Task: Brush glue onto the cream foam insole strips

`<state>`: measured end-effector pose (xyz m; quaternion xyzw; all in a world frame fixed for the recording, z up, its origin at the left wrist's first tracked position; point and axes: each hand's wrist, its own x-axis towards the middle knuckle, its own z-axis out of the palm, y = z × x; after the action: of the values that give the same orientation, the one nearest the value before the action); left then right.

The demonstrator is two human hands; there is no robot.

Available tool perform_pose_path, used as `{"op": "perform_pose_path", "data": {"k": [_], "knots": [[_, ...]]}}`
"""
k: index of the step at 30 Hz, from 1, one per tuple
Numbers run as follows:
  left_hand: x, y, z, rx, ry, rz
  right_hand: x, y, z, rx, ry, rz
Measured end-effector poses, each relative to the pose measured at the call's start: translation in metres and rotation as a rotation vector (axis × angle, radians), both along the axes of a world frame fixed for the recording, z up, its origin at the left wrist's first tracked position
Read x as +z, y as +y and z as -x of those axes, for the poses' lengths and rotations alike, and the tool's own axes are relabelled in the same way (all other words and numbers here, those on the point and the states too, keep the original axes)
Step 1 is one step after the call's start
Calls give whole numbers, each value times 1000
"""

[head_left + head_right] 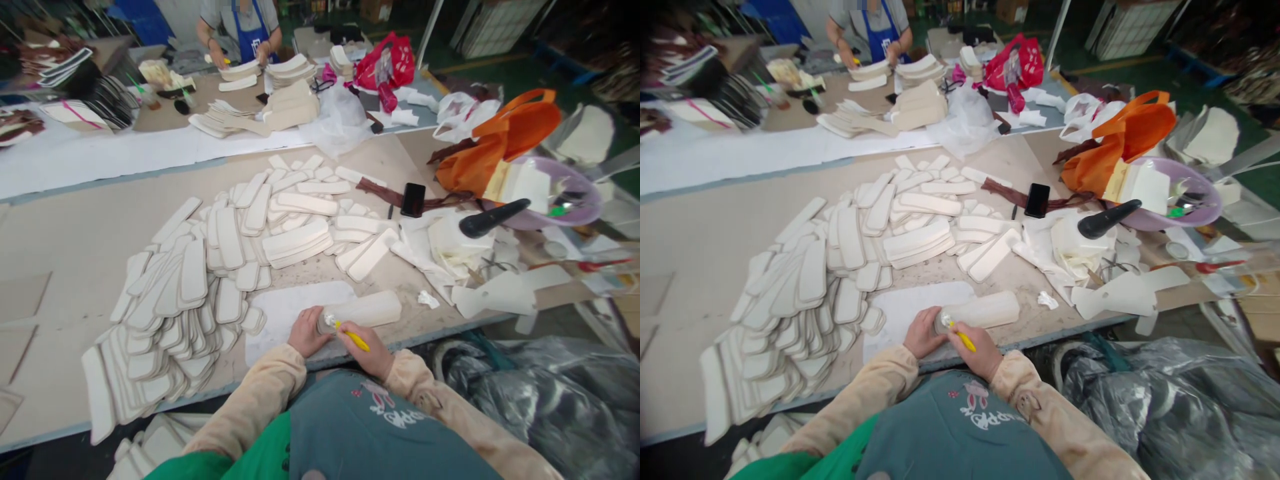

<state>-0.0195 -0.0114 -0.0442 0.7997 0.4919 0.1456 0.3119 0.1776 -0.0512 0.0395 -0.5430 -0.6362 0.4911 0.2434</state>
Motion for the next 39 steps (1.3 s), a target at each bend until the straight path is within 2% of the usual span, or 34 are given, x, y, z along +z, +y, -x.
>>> {"op": "perform_pose_path", "data": {"k": [4, 8, 10, 12, 16, 19, 22, 25, 29, 32, 35, 37, 39], "knots": [[3, 0, 0, 2, 9, 18, -12, -3, -13, -184, 190, 225], [3, 0, 0, 11, 23, 28, -15, -10, -42, -421, 159, 204], [3, 0, 0, 15, 27, 34, -11, -14, -49, -463, 138, 190], [5, 0, 0, 14, 29, 40, -5, -14, -45, -412, 145, 199], [9, 1, -1, 11, 26, 39, 0, -9, -16, -168, 200, 209], [11, 2, -1, 5, 40, 47, -3, -5, -13, -148, 162, 205], [12, 1, 0, -5, 44, 44, -9, -9, -43, -310, 120, 192], [11, 2, 1, -8, 22, 40, -11, -17, -89, -547, 81, 159], [10, 6, 2, -11, 20, 82, -2, -24, -129, -779, 16, 73], [16, 7, 6, -31, 51, 134, 10, -29, -131, -873, 59, 27], [30, 8, 15, -97, 53, 134, 17, -35, -120, -965, 110, 6], [39, 18, 22, -120, 37, 65, 14, -39, -116, -1014, 117, -16], [49, 42, 29, -74, 42, -59, 6, -40, -115, -1026, 81, -11]]}}
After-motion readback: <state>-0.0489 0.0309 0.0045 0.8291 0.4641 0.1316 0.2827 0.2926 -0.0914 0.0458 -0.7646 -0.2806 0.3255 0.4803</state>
